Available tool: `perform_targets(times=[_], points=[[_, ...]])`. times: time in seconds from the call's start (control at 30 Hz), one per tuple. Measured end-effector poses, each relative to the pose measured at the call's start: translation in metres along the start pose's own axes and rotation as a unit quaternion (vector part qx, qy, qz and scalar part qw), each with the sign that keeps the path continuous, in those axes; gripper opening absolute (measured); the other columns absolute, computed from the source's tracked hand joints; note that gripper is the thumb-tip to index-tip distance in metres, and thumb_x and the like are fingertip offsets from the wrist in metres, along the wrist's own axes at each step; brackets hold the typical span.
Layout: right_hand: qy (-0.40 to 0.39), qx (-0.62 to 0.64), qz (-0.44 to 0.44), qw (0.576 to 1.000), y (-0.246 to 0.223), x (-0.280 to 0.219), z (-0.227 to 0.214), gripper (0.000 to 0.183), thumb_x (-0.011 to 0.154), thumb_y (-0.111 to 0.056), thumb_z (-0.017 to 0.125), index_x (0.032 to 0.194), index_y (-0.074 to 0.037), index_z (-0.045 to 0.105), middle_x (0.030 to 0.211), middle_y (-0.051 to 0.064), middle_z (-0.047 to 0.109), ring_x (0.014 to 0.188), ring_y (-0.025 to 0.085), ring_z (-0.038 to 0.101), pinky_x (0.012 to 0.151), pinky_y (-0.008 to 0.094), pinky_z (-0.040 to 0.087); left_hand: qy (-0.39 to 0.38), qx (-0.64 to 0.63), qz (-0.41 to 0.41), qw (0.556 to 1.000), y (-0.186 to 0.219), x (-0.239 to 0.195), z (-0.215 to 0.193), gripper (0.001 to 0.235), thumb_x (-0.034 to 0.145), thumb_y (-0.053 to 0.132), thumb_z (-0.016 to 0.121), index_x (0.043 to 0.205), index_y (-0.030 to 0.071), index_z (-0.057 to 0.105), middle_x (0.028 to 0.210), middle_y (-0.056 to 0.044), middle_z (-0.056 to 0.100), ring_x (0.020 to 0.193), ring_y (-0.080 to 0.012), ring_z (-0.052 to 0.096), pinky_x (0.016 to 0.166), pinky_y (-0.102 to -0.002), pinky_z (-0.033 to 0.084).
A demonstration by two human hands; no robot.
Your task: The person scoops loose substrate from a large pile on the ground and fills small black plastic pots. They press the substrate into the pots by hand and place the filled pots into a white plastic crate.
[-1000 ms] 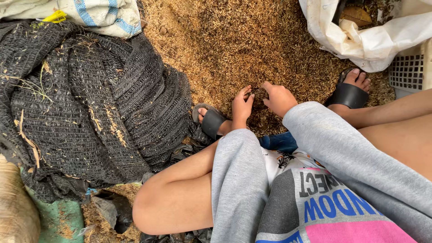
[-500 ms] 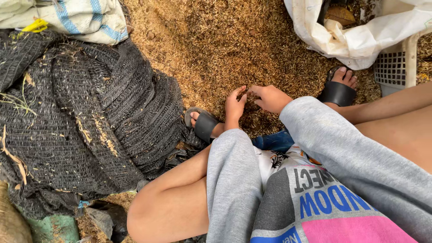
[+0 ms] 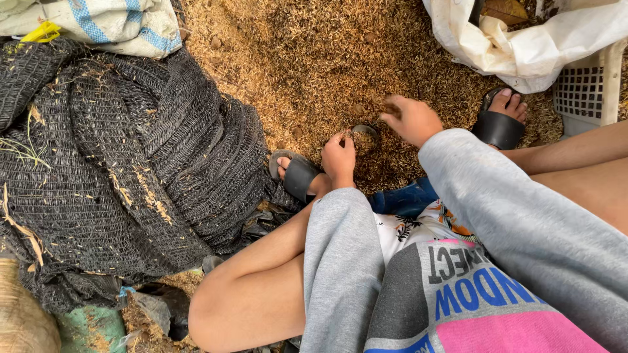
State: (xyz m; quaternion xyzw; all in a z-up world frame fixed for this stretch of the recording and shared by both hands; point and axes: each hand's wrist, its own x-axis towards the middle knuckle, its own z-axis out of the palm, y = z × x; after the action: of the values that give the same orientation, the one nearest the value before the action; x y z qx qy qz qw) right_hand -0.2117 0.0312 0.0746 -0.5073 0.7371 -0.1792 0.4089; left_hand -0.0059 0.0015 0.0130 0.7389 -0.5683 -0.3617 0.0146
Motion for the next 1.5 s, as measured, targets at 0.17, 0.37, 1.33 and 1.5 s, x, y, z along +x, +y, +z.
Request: perform_targets(times=[0.17,0.37,1.33,1.5], points=[[-0.178,-0.311,0.031,0.933,0.042,-0.019,0.043,0.051,0.088,-0.040,0.073,0.123,-0.004,0.064,0.115,0.018,0.066,0.102,0.034,0.069,0.078,0.045,0.062,-0.093,-0.108,0.049,0.989,-0.001,0.010,-0.003,0.042,0.084,0.020,0.066,0.126,0.015,0.069,0.123,-0.009,0.074,0.108,-0.0256,0.074,0.092,-0.040,0.056],[-0.162,-0.418,-0.100,0.888,0.095,-0.023,0.115,0.023,0.098,-0.017,0.066,0.116,-0.004,0.071,0.117,0.017,0.069,0.106,0.030,0.072,0.080,0.040,0.064,-0.130,-0.097,0.154,0.975,-0.005,0.015,0.004,0.037,0.090,0.026,0.072,0.126,0.014,0.072,0.119,-0.010,0.073,0.109,-0.0258,0.071,0.094,-0.039,0.056],[-0.145,-0.423,-0.206,0.871,-0.024,-0.044,0.076,0.098,0.087,-0.047,0.070,0.159,-0.003,0.021,0.168,0.013,0.021,0.156,0.026,0.019,0.124,0.047,0.018,-0.085,0.013,0.119,0.989,-0.036,0.002,0.005,0.033,0.104,0.036,0.046,0.107,0.008,0.062,0.096,-0.023,0.072,0.092,-0.0457,0.067,0.080,-0.057,0.052],[-0.162,-0.516,-0.202,0.816,-0.024,-0.032,0.078,0.078,0.096,-0.036,0.056,0.159,-0.004,0.024,0.167,0.010,0.024,0.155,0.025,0.019,0.123,0.049,0.016,-0.078,0.071,0.186,0.977,-0.032,0.009,0.013,0.028,0.104,0.029,0.046,0.101,0.007,0.062,0.094,-0.018,0.072,0.088,-0.0407,0.069,0.080,-0.055,0.051]])
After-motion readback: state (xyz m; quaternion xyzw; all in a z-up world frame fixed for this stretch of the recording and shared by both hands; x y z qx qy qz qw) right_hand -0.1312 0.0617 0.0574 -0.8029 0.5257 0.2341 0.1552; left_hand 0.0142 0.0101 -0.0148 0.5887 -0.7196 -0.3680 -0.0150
